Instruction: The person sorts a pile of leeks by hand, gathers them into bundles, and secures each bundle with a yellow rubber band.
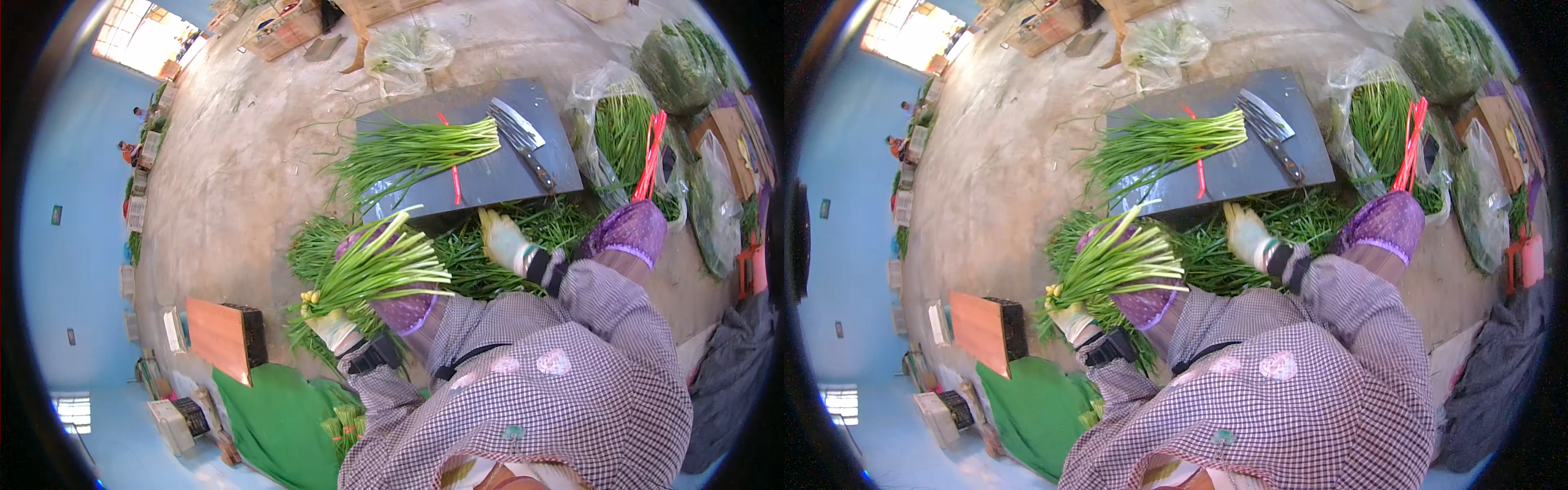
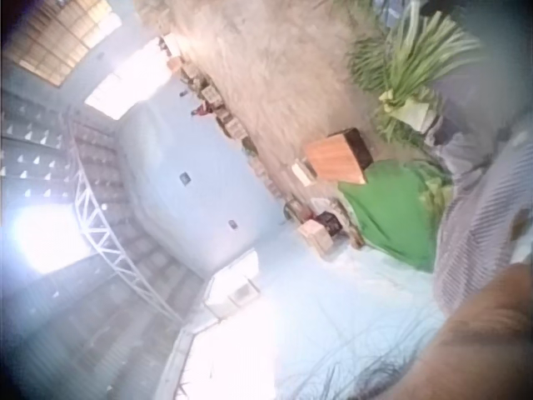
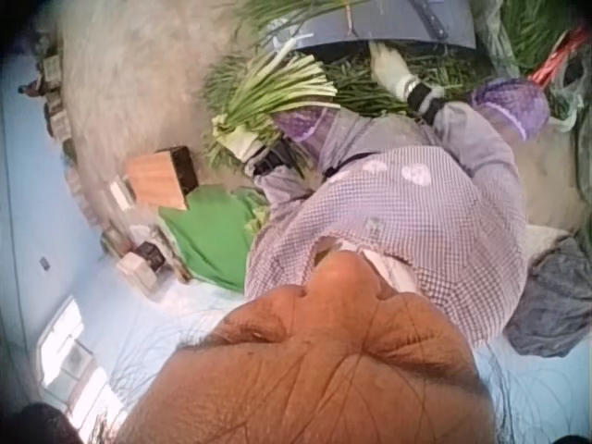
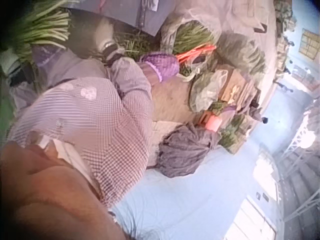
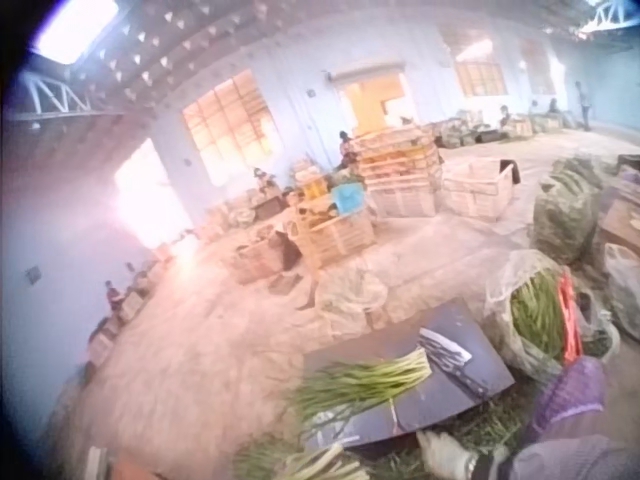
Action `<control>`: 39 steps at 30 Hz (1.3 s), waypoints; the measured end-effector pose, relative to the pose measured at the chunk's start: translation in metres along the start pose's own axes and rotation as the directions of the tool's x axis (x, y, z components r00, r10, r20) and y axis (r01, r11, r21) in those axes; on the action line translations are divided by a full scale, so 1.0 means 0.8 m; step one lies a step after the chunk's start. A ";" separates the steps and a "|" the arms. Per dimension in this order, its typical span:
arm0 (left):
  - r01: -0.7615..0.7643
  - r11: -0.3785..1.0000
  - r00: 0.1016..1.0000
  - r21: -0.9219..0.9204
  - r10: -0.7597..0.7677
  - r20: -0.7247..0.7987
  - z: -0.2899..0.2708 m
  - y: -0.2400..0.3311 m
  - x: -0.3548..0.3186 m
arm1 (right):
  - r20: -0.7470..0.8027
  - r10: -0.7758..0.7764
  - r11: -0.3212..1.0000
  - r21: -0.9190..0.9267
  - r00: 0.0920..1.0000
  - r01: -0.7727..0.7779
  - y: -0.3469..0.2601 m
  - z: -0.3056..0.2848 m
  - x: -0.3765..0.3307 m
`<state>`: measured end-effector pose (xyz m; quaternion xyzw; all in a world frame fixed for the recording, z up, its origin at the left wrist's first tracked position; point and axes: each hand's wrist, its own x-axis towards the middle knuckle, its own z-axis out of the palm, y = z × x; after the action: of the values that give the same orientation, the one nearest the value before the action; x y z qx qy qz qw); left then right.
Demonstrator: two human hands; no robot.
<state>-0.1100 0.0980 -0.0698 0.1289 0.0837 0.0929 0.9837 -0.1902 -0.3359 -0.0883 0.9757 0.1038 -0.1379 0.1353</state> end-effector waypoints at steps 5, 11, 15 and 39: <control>-0.035 0.997 0.989 0.072 0.024 0.144 0.089 -0.032 -0.024 | 0.062 0.004 0.886 0.463 0.998 -0.033 0.042 -0.085 -0.049; 0.148 0.969 0.906 0.199 -0.214 0.366 0.192 -0.064 -0.024 | -0.315 0.279 0.542 0.831 0.907 0.122 0.100 -0.081 -0.033; 0.177 0.932 0.845 0.317 -0.309 0.436 0.230 -0.094 -0.021 | -0.565 0.484 0.559 0.787 0.668 0.260 0.094 -0.084 0.006; 0.378 0.854 0.879 0.358 -0.452 0.152 0.173 -0.277 -0.007 | 0.019 -0.356 -0.151 0.985 0.934 -0.077 0.096 -0.080 -0.110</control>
<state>-0.0538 -0.1468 0.0029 0.2743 0.0087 -0.1532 0.9493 -0.2388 -0.4038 0.0154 0.6902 0.0497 -0.3210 -0.6466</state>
